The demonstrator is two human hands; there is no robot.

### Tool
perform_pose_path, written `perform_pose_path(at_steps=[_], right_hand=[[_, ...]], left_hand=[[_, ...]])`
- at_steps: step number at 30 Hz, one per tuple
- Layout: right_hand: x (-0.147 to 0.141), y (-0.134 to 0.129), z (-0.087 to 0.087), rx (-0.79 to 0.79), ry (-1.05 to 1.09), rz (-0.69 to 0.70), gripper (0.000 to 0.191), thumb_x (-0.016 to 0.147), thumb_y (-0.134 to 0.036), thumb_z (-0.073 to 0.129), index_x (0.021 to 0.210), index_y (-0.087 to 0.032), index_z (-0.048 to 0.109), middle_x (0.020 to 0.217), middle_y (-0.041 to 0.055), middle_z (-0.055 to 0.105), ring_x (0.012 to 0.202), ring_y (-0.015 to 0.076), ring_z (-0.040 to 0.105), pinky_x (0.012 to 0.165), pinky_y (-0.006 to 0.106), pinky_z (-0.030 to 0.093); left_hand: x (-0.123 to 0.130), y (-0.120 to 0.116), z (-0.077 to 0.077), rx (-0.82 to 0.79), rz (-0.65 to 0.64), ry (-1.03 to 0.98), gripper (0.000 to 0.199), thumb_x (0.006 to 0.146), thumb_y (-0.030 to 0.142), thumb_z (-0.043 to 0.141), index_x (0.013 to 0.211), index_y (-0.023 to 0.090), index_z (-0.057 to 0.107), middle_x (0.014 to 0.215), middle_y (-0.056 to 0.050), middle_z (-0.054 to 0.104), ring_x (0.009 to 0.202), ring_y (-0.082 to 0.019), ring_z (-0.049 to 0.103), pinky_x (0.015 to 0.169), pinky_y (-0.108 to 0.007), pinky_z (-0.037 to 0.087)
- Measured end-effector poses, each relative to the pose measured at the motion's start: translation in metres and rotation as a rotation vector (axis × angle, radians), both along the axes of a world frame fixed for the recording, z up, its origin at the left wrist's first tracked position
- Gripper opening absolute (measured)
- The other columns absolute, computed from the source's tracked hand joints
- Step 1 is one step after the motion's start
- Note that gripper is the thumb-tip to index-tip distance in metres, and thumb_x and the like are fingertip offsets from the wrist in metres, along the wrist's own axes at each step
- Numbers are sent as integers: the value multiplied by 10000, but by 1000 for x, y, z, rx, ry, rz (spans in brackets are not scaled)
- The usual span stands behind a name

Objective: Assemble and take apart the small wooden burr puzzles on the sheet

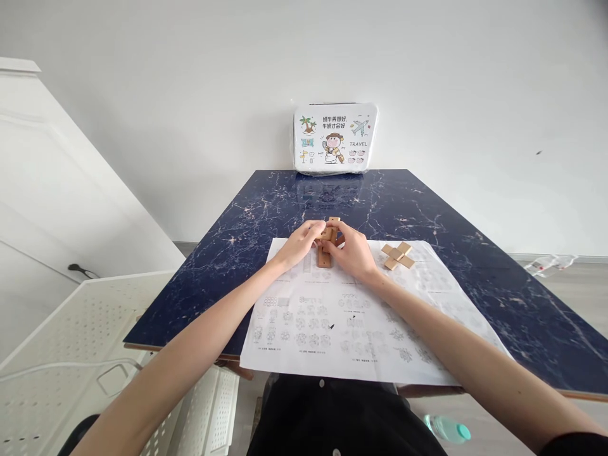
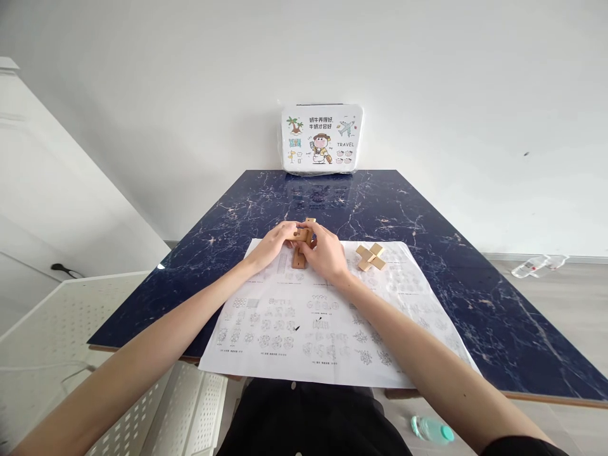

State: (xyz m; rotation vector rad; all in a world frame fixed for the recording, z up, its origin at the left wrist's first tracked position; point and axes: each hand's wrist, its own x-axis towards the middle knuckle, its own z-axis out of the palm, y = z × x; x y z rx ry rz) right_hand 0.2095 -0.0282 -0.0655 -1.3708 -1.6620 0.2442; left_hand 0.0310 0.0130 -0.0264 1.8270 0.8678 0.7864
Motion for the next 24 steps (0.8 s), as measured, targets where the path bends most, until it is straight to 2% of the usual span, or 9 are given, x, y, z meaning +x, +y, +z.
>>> perform_pose_path(at_steps=[4, 7, 11, 13, 14, 16, 20, 24], right_hand=[[1, 2, -3, -18, 9, -10, 357, 881, -262, 646, 1230, -223, 716, 1092, 92, 795, 824, 255, 726, 770, 394, 568], [1, 2, -3, -27, 32, 8, 355, 888, -265, 634, 1227, -220, 729, 1120, 97, 797, 836, 251, 732, 763, 383, 572], [0, 1, -2, -40, 37, 17, 384, 889, -268, 635, 1261, -237, 728, 1150, 90, 798, 758, 223, 720, 746, 375, 571], [-1, 1, -1, -46, 23, 10, 376, 884, -278, 644, 1249, -231, 722, 1137, 95, 798, 744, 222, 717, 740, 376, 568], [-1, 1, -1, -50, 18, 5, 368, 883, -286, 647, 1239, -224, 717, 1129, 100, 796, 749, 226, 719, 734, 376, 566], [-1, 1, -1, -62, 23, -1, 349, 884, -302, 651, 1218, -215, 702, 1112, 105, 793, 758, 232, 723, 717, 370, 563], [-2, -2, 1, -85, 46, 34, 322, 895, -326, 648, 1201, -228, 680, 1113, 97, 783, 725, 213, 714, 695, 356, 561], [-4, -5, 4, -101, 38, 75, 343, 910, -334, 641, 1236, -235, 681, 1096, 89, 783, 709, 201, 711, 720, 361, 569]], left_hand=[[-2, 0, -2, 94, -13, 78, 526, 1062, 639, 431, 1318, 239, 658, 1258, -94, 712, 1080, -257, 684, 941, -397, 542], [-2, 0, -6, 190, -62, 82, 431, 1066, 590, 486, 1259, 250, 670, 1179, -79, 746, 1024, -237, 706, 871, -369, 562], [0, 1, -13, 324, -30, 151, 423, 1092, 549, 453, 1070, 212, 708, 842, -60, 742, 704, -195, 667, 642, -331, 511], [1, 2, -14, 401, -9, 194, 441, 1105, 525, 419, 1075, 205, 721, 729, -41, 705, 588, -177, 606, 568, -324, 463], [1, 2, -14, 438, -10, 208, 440, 1109, 510, 405, 1107, 205, 722, 725, -38, 707, 566, -172, 593, 557, -323, 456], [1, 2, -14, 512, -14, 219, 423, 1115, 481, 392, 1189, 216, 713, 856, -55, 761, 613, -175, 630, 592, -326, 489], [2, 0, -12, 620, 26, 209, 380, 1115, 427, 394, 1239, 232, 696, 1227, -97, 766, 910, -218, 739, 787, -356, 582], [1, -2, -11, 640, 63, 211, 362, 1120, 377, 371, 1269, 224, 664, 1241, -96, 769, 1022, -247, 746, 860, -380, 594]])
